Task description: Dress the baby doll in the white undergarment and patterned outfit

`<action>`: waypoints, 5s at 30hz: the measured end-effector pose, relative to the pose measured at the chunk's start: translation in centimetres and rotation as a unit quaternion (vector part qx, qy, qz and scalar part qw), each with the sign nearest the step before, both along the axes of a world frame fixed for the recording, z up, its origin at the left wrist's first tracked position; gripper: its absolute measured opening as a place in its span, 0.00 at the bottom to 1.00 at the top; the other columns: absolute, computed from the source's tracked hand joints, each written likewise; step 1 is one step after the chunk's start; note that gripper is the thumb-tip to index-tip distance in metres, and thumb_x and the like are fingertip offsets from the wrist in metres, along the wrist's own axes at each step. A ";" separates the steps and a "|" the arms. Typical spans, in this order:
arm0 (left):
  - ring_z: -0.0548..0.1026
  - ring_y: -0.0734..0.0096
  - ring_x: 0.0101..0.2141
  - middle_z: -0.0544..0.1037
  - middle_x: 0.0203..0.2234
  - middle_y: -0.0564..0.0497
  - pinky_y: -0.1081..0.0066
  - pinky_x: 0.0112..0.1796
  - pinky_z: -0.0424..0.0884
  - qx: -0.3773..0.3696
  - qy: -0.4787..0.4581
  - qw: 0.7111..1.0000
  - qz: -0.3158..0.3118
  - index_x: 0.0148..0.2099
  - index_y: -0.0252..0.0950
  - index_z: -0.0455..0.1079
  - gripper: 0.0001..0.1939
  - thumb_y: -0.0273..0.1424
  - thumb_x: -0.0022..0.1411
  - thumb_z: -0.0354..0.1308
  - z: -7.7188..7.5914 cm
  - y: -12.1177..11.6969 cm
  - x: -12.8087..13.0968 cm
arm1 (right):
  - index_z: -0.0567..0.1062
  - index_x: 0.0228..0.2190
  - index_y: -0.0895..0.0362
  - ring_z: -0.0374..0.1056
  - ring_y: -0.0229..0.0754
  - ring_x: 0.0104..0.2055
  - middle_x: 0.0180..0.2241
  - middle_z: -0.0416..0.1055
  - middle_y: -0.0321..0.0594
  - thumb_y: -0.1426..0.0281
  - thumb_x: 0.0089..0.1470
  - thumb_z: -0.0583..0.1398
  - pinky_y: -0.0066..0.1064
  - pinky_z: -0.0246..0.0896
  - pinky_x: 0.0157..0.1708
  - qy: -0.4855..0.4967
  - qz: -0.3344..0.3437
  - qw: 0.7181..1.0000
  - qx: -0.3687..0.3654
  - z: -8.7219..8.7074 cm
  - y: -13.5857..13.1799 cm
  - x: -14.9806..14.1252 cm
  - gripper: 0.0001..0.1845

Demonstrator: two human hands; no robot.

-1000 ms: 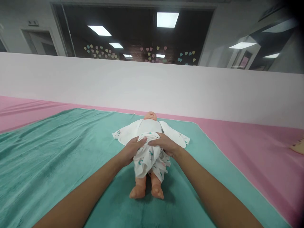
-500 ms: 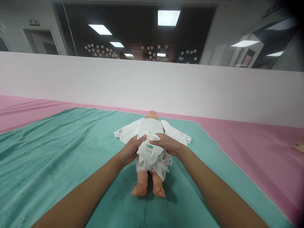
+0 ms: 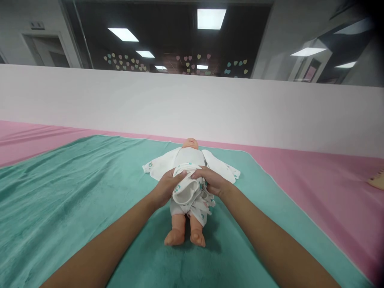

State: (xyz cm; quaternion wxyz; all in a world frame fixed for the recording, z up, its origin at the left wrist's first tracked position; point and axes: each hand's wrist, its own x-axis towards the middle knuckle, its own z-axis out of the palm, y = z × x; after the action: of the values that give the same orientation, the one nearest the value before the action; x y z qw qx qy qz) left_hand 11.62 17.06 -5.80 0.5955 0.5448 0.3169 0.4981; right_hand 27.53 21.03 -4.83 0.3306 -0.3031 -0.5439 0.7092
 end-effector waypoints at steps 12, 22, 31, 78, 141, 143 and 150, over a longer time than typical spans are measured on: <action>0.71 0.68 0.28 0.76 0.29 0.48 0.70 0.30 0.66 0.004 -0.028 0.998 0.048 0.43 0.32 0.67 0.19 0.42 0.55 0.56 -1.1 0.5 0.0 | 0.71 0.38 0.59 0.65 0.37 0.29 0.28 0.71 0.35 0.71 0.37 0.66 0.27 0.60 0.29 -0.003 0.152 0.988 0.036 1.0 -0.8 0.4 0.22; 0.65 0.60 0.48 0.63 0.50 0.47 0.67 0.44 0.65 0.132 0.191 0.965 0.121 0.57 0.41 0.53 0.37 0.32 0.45 0.63 0.3 0.5 -0.6 | 0.70 0.35 0.57 0.64 0.40 0.33 0.32 0.69 0.36 0.62 0.46 0.60 0.30 0.60 0.31 -0.100 -0.087 0.971 0.201 -0.3 -0.3 -1.3 0.15; 0.66 0.62 0.47 0.67 0.45 0.46 0.63 0.48 0.63 0.293 0.355 0.850 0.256 0.52 0.35 0.57 0.27 0.22 0.47 0.52 -1.7 1.3 -0.5 | 0.69 0.40 0.55 0.63 0.43 0.42 0.37 0.69 0.36 0.66 0.43 0.62 0.35 0.59 0.41 -0.127 0.019 0.944 0.304 0.6 -1.3 -1.4 0.18; 0.65 0.77 0.14 0.66 0.17 0.57 0.79 0.12 0.58 -0.181 0.295 0.929 0.133 0.36 0.37 0.65 0.08 0.31 0.52 0.51 -2.3 -15.0 -1.0 | 0.69 0.23 0.55 0.61 0.41 0.34 0.27 0.67 0.34 0.66 0.42 0.60 0.34 0.48 0.37 -0.399 0.184 0.753 0.490 0.0 -7.1 -0.5 0.06; 0.62 0.63 0.52 0.74 0.43 0.49 0.67 0.53 0.56 0.222 0.235 0.946 0.012 0.40 0.41 0.74 0.13 0.40 0.56 0.56 -3.0 -0.1 -4.6 | 0.67 0.22 0.57 0.52 0.35 0.25 0.22 0.58 0.32 0.59 0.44 0.60 0.27 0.46 0.25 -0.376 0.108 0.887 0.244 1.7 -2.6 4.5 0.14; 0.58 0.61 0.54 0.71 0.47 0.49 0.66 0.55 0.53 0.216 0.258 0.941 -0.019 0.42 0.42 0.73 0.15 0.41 0.52 0.59 -3.0 -0.1 -4.6 | 0.66 0.23 0.56 0.54 0.35 0.26 0.23 0.59 0.32 0.61 0.45 0.59 0.27 0.48 0.26 -0.377 -0.011 0.866 0.330 1.7 -2.3 2.8 0.12; 0.68 0.57 0.44 0.73 0.42 0.46 0.63 0.44 0.64 0.068 0.106 0.989 -0.077 0.47 0.34 0.69 0.22 0.42 0.54 0.57 -2.1 -0.3 -4.6 | 0.63 0.25 0.55 0.58 0.38 0.29 0.25 0.63 0.34 0.64 0.52 0.54 0.30 0.53 0.32 -0.317 -0.290 0.764 0.481 -1.9 0.0 -2.6 0.09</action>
State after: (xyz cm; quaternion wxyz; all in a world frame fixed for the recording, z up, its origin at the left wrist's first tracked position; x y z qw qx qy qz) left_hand 6.99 16.73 -7.91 0.5568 0.6564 0.3011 0.4104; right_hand 24.97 21.05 -6.75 0.4317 -0.4553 -0.7737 0.0883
